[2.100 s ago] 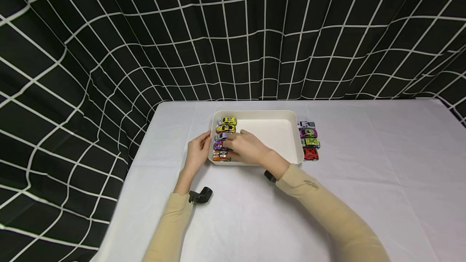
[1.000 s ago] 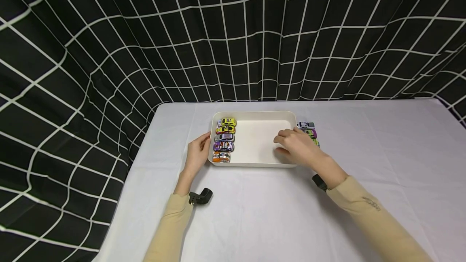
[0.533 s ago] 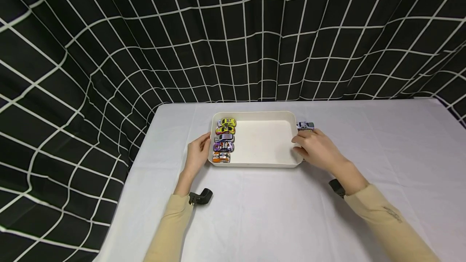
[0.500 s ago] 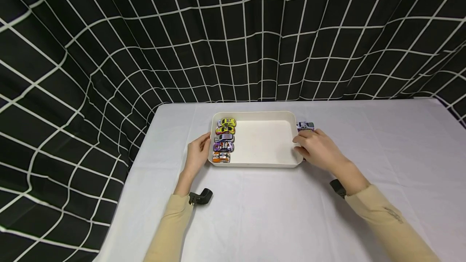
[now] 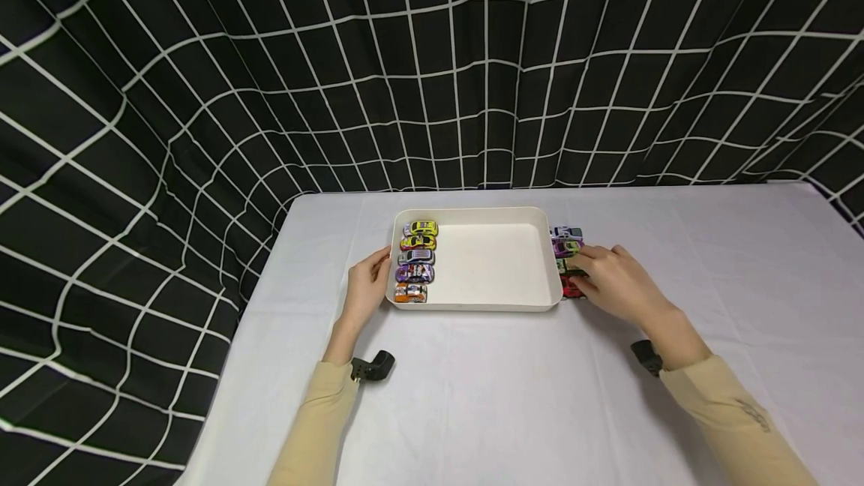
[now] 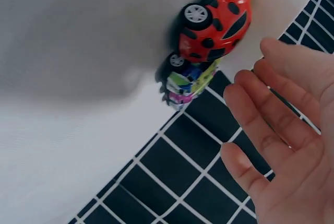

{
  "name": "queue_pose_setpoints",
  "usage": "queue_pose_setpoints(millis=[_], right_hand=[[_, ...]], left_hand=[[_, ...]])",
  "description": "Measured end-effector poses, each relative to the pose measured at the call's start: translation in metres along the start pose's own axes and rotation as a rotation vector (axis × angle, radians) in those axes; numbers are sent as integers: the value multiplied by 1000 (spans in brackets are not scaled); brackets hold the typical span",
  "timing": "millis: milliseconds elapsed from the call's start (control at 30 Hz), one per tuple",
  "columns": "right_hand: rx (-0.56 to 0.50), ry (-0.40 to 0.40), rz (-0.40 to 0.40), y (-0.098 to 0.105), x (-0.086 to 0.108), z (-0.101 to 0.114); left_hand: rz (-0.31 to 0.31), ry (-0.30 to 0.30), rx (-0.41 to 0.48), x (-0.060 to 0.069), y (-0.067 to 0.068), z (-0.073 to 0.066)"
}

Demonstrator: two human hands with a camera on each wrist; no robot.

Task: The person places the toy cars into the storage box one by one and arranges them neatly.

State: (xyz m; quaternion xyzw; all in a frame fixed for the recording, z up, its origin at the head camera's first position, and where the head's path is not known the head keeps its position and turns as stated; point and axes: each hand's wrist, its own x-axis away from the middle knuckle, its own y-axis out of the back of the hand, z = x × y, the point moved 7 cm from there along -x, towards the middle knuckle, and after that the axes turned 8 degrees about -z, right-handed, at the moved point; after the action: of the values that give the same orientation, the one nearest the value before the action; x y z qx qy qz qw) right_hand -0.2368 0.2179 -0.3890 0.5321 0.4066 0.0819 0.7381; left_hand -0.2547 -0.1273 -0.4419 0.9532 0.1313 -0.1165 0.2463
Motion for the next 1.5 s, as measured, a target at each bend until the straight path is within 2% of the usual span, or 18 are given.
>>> queue_pose_setpoints(millis=[200, 367, 1000, 1500], right_hand=[[-10, -47, 53, -4, 5, -4], [-13, -55, 75, -8, 9, -6], [-30, -50, 91, -16, 13, -7], [-53, -17, 53, -13, 14, -6]], left_hand=[[-4, 3, 3, 0, 0, 1], [-4, 3, 8, 0, 0, 1], [-4, 6, 6, 0, 1, -1], [-3, 14, 7, 1, 0, 0]])
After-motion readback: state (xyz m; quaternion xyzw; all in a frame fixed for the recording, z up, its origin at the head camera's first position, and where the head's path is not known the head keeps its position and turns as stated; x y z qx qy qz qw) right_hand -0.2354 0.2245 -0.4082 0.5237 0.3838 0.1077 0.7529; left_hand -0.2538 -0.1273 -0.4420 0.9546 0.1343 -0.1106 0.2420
